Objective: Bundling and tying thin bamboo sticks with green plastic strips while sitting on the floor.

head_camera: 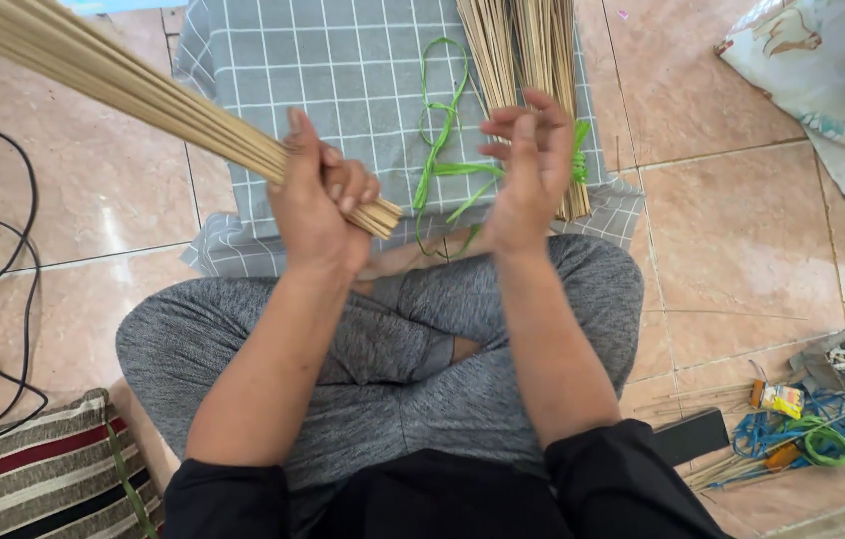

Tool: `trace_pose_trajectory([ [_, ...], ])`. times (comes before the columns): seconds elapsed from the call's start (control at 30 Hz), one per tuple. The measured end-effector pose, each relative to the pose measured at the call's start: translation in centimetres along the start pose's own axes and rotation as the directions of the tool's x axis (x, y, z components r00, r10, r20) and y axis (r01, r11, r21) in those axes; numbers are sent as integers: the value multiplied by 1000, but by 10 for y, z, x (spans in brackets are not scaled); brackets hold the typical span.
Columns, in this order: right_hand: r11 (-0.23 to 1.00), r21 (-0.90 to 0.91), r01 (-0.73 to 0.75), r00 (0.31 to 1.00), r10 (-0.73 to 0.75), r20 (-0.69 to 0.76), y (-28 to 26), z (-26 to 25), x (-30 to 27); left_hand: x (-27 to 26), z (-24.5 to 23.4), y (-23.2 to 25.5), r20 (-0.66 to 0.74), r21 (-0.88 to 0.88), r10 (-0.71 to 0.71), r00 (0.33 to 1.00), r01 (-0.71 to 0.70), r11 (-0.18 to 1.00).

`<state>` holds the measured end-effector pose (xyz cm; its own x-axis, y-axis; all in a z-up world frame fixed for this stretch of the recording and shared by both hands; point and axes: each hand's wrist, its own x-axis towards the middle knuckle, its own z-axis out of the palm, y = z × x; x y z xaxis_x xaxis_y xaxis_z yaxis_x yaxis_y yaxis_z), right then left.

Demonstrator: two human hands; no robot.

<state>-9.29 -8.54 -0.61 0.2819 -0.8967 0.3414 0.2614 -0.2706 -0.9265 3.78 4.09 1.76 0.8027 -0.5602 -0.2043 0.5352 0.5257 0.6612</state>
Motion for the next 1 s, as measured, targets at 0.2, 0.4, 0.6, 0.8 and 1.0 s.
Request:
trace_pose_trajectory([
  [0.2,501,-801,328,936,-58,347,7,-10,21,11,-7,5,22,190,2,1000,-6,982],
  [0.4,329,-825,459,887,-113,448,52,3,20,0,6,6,52,422,-20,998,-4,906],
  [0.6,826,-471,309,916,-126,381,-7,16,9,1,3,1,211,604,-8,977,-124,788],
  [0.8,931,-345,120,954,-12,300,-18,11,3,11,-1,-13,190,773,31,981,-169,612],
  [1.0,935,307,-180,982,150,117,6,-9,6,4,9,7,206,494,57,977,-153,856],
])
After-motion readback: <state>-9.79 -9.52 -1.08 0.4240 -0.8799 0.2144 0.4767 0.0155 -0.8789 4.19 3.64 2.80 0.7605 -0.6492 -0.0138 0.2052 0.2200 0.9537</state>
